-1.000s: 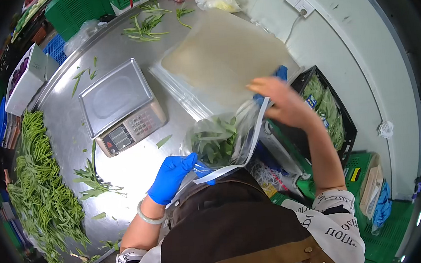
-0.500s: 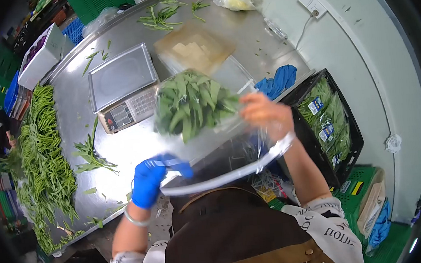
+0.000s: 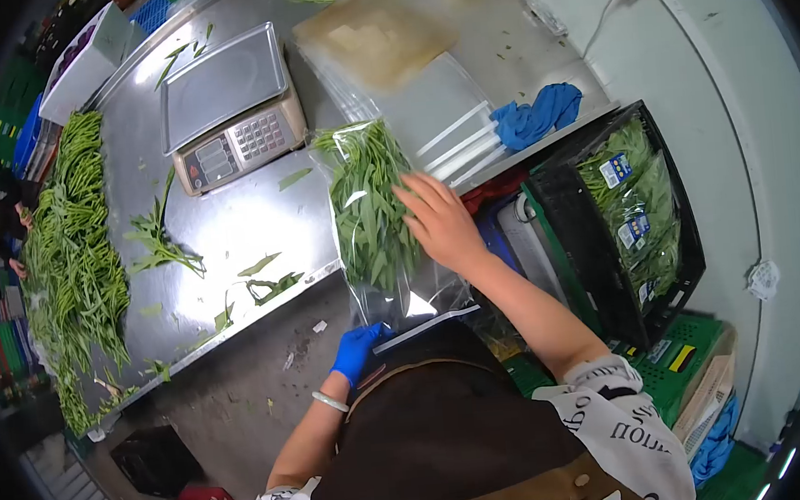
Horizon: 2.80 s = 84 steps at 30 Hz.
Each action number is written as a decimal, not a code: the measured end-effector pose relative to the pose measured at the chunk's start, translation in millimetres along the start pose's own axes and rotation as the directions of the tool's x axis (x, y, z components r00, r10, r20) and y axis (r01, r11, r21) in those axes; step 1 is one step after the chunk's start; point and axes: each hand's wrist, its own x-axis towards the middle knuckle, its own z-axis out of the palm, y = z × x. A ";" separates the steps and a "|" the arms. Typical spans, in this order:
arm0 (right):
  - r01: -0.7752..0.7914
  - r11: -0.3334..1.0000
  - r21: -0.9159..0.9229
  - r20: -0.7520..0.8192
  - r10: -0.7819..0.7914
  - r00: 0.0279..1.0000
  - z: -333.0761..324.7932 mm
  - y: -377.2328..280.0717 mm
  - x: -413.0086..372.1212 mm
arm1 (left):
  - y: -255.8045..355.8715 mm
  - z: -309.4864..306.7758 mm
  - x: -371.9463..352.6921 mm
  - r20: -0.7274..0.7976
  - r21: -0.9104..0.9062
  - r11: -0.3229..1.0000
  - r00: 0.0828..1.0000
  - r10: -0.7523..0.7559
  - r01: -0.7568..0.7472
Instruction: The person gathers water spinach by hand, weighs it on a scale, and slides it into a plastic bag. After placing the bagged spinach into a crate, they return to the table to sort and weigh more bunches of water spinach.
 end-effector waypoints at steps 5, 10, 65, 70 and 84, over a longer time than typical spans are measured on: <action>0.081 0.979 -0.186 0.176 -0.048 0.983 86.5 22.8 51.2 | -8.8 3.4 1.3 -0.056 0.032 0.999 0.998 0.031 -0.029; 0.167 0.957 -0.235 0.381 -0.068 0.922 97.9 28.5 49.9 | 3.9 11.9 -11.7 -0.057 -0.067 0.998 0.998 0.017 -0.020; -0.060 0.956 -0.286 0.467 0.194 0.863 12.8 65.9 -235.1 | 37.1 -63.2 -18.7 -0.094 0.921 0.316 0.660 0.745 -0.226; 0.320 0.890 -0.325 0.221 -0.258 0.941 47.5 45.7 -125.2 | 62.5 -34.4 -1.6 0.293 0.953 -0.173 0.599 0.745 -0.250; -0.657 0.288 0.696 0.568 0.338 0.750 69.3 107.6 -98.3 | 146.7 -43.3 11.7 0.101 0.334 0.845 0.907 0.409 -0.418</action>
